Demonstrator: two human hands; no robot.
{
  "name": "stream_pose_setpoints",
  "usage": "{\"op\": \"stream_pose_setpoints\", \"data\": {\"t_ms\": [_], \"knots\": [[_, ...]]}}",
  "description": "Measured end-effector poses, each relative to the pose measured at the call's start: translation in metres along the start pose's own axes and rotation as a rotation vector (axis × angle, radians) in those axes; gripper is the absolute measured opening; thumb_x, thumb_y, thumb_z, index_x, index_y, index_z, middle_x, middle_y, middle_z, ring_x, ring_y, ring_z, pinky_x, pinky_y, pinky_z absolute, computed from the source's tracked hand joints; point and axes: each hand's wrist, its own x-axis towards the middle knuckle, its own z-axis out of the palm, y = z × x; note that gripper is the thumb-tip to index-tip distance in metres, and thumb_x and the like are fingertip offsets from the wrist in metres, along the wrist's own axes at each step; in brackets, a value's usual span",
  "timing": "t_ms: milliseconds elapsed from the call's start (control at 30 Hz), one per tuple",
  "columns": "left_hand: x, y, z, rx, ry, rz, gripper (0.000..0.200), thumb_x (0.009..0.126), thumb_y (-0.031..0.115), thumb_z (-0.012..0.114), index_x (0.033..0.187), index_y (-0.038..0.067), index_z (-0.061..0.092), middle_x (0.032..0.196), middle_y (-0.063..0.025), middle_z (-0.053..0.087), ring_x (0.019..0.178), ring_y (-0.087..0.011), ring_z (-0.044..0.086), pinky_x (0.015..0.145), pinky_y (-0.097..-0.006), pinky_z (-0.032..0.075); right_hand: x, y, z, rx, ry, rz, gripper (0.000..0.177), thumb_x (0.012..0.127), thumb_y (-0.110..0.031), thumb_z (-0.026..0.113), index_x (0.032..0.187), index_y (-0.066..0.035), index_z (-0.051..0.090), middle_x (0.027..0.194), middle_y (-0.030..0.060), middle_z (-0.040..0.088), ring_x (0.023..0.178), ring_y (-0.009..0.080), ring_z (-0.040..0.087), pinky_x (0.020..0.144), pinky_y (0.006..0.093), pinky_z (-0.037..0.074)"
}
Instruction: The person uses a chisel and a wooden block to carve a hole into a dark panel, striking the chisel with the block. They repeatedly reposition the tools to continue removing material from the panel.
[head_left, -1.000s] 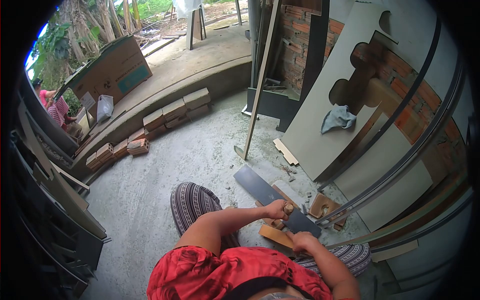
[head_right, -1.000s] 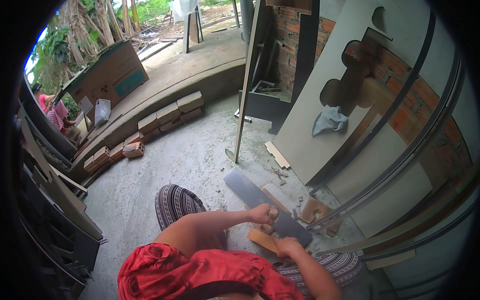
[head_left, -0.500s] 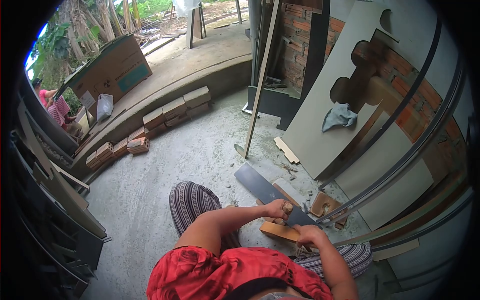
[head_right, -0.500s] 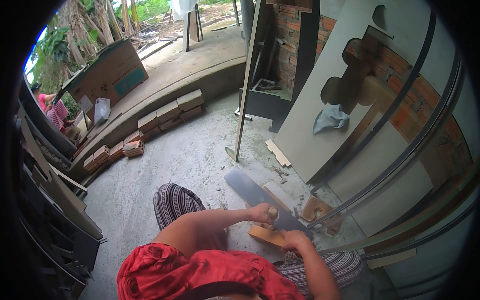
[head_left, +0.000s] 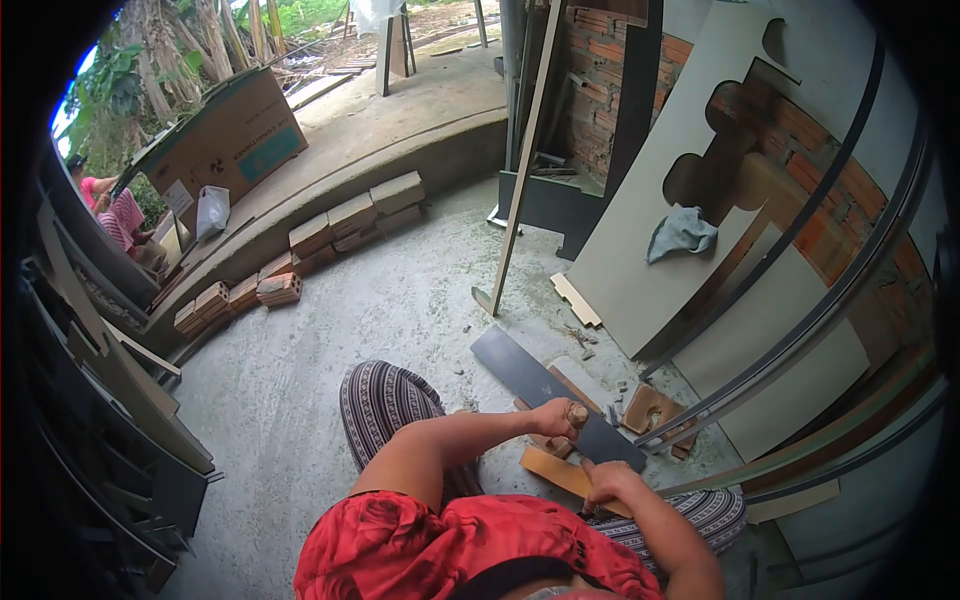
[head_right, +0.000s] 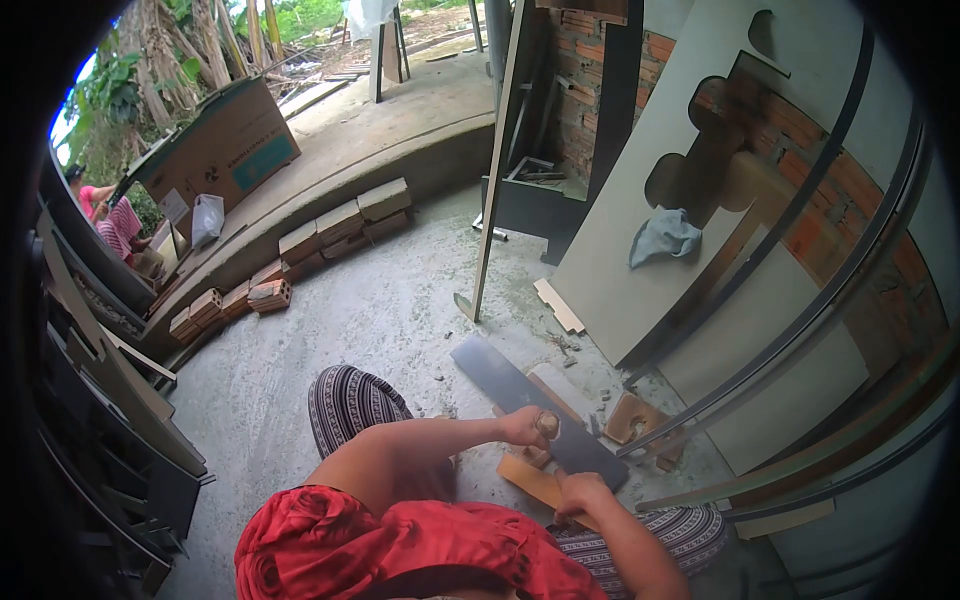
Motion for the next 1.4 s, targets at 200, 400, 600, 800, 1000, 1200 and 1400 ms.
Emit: {"op": "stream_pose_setpoints", "data": {"t_ms": [200, 400, 600, 800, 1000, 1200, 1400], "knots": [[-0.004, 0.006, 0.0, 0.026, 0.019, 0.012, 0.022, 0.055, 0.007, 0.071, 0.066, 0.007, 0.052, 0.061, 0.0011, 0.055, 0.058, -0.011, 0.049, 0.057, -0.0281, 0.042, 0.012, 0.007, 0.009, -0.026, 0.043, 0.034, 0.076, 0.058, -0.034, 0.075, 0.121, -0.005, 0.043, 0.107, 0.0212, 0.061, 0.101, 0.0365, 0.059, 0.086, 0.0439, 0.046], [0.0, 0.025, -0.021, 0.02, 0.089, 0.042, 0.02, 0.06, 0.006, 0.074, 0.071, 0.005, 0.058, 0.066, -0.0002, 0.059, 0.063, -0.0113, 0.054, 0.061, -0.0281, 0.044, 0.005, 0.008, -0.01, 0.039, 0.039, 0.072, 0.07, 0.061, -0.029, 0.072, 0.121, -0.004, 0.045, 0.107, 0.0187, 0.062, 0.101, 0.0337, 0.06, 0.087, 0.0425, 0.046], [0.02, 0.043, -0.067, -0.228, 0.299, -0.017, 0.02, 0.067, 0.007, 0.073, 0.081, 0.004, 0.059, 0.069, -0.0024, 0.06, 0.063, -0.0101, 0.058, 0.057, -0.024, 0.047, 0.014, 0.016, -0.001, 0.108, 0.107, 0.06, 0.066, 0.055, -0.021, 0.073, 0.115, -0.005, 0.053, 0.102, 0.0173, 0.064, 0.096, 0.0325, 0.062, 0.084, 0.0413, 0.048], [0.023, 0.032, -0.068, -0.281, 0.383, -0.071, 0.017, 0.067, 0.005, 0.071, 0.079, 0.005, 0.059, 0.07, -0.0017, 0.059, 0.062, -0.0101, 0.056, 0.057, -0.024, 0.046, 0.015, 0.025, 0.004, 0.172, 0.108, 0.066, 0.07, 0.051, -0.023, 0.076, 0.115, -0.005, 0.053, 0.101, 0.0169, 0.064, 0.098, 0.0322, 0.061, 0.083, 0.0406, 0.048], [0.026, 0.021, -0.064, -0.141, 0.218, -0.033, 0.025, 0.064, -0.001, 0.069, 0.084, 0.005, 0.056, 0.085, -0.0047, 0.061, 0.077, -0.0131, 0.058, 0.067, -0.027, 0.049, 0.016, 0.026, -0.001, 0.177, 0.092, 0.087, 0.069, 0.052, -0.025, 0.075, 0.114, -0.005, 0.054, 0.102, 0.0171, 0.064, 0.099, 0.0328, 0.061, 0.085, 0.0402, 0.047], [0.031, 0.011, -0.06, -0.078, 0.223, 0.006, 0.027, 0.059, 0.001, 0.068, 0.081, 0.005, 0.053, 0.08, -0.0032, 0.059, 0.074, -0.0125, 0.055, 0.066, -0.0279, 0.048, 0.014, 0.028, 0.002, 0.217, 0.139, 0.044, 0.065, 0.055, -0.028, 0.073, 0.112, -0.007, 0.051, 0.098, 0.0205, 0.064, 0.096, 0.0367, 0.06, 0.082, 0.0446, 0.046], [0.027, 0.031, -0.059, -0.161, 0.233, -0.028, 0.033, 0.055, 0.005, 0.076, 0.077, 0.007, 0.053, 0.07, 0.0015, 0.052, 0.067, -0.0107, 0.051, 0.061, -0.0259, 0.043, 0.011, 0.026, -0.005, 0.113, 0.129, 0.025, 0.069, 0.059, -0.034, 0.072, 0.12, -0.01, 0.049, 0.109, 0.0177, 0.062, 0.104, 0.0341, 0.058, 0.089, 0.0458, 0.043]]}}
